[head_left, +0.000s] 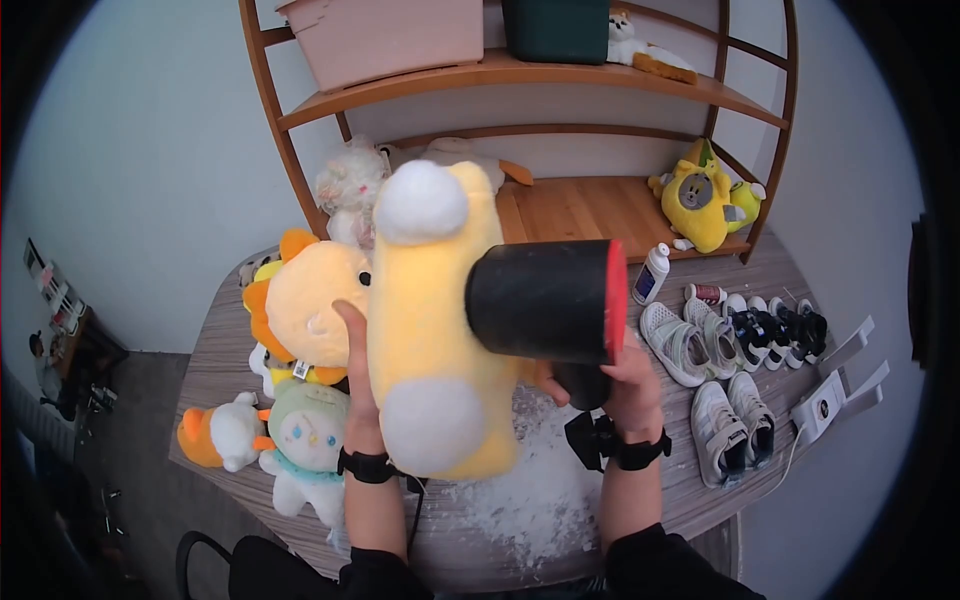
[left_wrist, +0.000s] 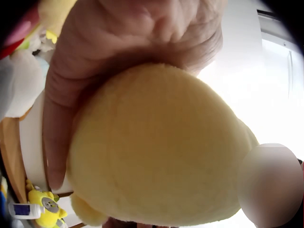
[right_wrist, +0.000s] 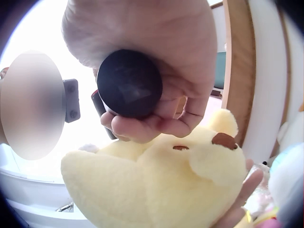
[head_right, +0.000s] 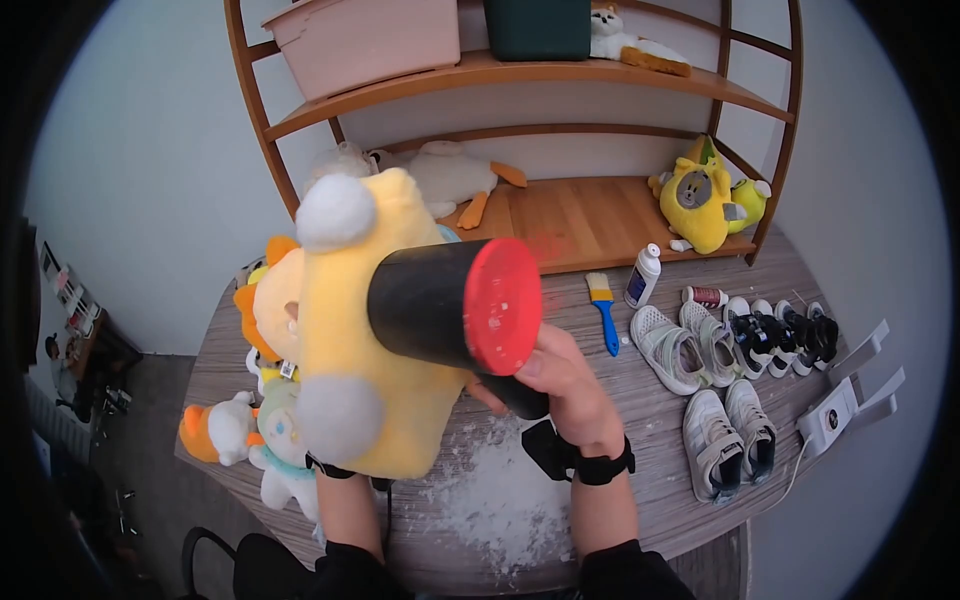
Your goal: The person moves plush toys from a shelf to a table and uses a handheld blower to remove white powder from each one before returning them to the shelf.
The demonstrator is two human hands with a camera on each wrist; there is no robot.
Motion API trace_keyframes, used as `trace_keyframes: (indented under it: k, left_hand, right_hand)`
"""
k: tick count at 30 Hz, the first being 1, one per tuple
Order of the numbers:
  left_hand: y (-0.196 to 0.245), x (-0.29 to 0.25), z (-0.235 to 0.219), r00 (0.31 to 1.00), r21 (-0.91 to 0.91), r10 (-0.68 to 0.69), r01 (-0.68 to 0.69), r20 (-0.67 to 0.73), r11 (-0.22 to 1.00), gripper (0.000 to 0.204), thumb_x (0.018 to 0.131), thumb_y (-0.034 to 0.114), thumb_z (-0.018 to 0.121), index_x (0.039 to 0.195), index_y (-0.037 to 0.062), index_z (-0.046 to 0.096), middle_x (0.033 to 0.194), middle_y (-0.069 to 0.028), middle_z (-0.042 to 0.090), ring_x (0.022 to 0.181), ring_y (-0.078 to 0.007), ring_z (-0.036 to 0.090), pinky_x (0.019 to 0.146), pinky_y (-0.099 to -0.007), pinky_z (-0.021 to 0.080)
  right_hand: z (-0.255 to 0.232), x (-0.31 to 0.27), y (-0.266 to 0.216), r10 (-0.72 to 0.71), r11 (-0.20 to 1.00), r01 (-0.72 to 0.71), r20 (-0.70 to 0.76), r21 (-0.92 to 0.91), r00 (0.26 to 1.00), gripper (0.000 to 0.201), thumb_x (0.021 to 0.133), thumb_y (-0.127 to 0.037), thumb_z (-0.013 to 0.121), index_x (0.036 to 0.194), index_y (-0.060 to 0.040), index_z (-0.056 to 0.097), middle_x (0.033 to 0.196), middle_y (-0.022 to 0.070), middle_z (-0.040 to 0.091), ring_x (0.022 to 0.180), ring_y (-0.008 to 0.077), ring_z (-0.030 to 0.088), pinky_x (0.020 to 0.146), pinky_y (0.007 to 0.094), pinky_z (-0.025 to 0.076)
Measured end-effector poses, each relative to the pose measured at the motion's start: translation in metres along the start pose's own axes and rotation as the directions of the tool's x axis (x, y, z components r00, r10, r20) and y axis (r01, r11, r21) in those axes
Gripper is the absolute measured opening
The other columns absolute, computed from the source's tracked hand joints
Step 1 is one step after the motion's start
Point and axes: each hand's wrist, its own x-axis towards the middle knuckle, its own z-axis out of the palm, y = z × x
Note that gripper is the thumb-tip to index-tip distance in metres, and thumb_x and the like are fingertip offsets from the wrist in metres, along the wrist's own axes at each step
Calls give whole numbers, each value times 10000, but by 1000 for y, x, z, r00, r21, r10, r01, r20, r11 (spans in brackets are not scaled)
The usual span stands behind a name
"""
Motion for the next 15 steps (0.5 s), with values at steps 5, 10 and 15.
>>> trace_keyframes:
  k: [5,10,15]
  left_hand:
    - [-8,-19,-11,1000,36,-19,19,-5,999,435,1025,290,507,1375,37,458,1247,-118,594,1132,-255,594,928,-383,504]
    - [-2,-10,-1,1000,7,-18,18,24,1000,442,1024,292,509,1382,39,449,1257,-119,588,1139,-257,592,936,-387,502]
    - [10,11,13,999,-45,4,-2,49,999,449,1023,293,511,1388,42,440,1267,-119,583,1146,-259,589,944,-391,500]
  right_hand:
    - [12,1,1,23,999,-24,14,22,1000,516,881,-407,538,1124,49,544,858,97,568,637,143,509,567,275,380]
    - [16,2,3,6,1000,-6,19,26,1000,497,884,-388,533,1127,44,554,836,91,572,635,131,502,573,270,381]
    - [8,-2,-3,87,994,-80,92,-79,992,508,869,-352,558,1173,55,570,801,74,589,637,128,511,578,271,394]
